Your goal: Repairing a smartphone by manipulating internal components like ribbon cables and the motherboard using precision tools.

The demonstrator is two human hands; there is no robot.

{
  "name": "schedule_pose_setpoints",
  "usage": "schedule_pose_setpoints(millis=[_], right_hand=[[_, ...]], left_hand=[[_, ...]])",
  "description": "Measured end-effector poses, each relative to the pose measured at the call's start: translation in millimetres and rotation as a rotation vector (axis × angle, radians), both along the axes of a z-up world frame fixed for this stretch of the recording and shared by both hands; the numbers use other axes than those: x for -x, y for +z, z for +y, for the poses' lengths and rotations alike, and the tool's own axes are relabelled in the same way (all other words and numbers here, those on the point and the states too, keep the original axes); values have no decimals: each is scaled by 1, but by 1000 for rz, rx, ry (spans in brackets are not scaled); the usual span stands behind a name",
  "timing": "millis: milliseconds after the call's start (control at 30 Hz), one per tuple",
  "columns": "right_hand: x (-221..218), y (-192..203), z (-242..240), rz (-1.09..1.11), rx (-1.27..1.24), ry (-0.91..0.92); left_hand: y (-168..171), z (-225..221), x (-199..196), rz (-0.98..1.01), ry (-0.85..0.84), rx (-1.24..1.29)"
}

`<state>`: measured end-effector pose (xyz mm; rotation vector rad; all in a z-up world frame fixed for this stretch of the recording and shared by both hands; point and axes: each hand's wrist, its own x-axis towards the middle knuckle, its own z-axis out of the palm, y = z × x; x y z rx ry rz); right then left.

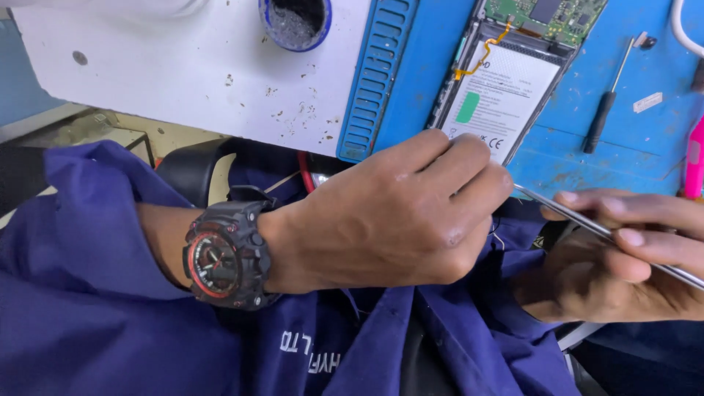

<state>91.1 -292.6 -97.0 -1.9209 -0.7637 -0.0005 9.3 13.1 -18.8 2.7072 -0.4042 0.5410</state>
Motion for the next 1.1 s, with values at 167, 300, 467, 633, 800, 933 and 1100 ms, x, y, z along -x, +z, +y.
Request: schedule_pose_setpoints(millis=[167, 300, 467, 633, 800, 933, 1100], right_hand=[[-10, 30, 46, 66, -249, 64], [-12, 39, 45, 43, -193, 174], [-75, 72, -11, 719, 614, 307], [-95, 62, 2, 413, 356, 1111], [-18, 43, 60, 133, -21, 521], [-21, 49, 68, 30, 91, 579], [-12, 42, 78, -34, -16, 508]], left_hand=[[-8, 2, -2, -9, 75, 57], [-10, 0, 2, 24, 24, 72], [-8, -2, 5, 17, 11, 16], [-8, -2, 3, 20, -4, 19], [-9, 1, 1, 31, -13, -32], [-9, 2, 0, 37, 1, -36], [-8, 5, -1, 35, -4, -27]])
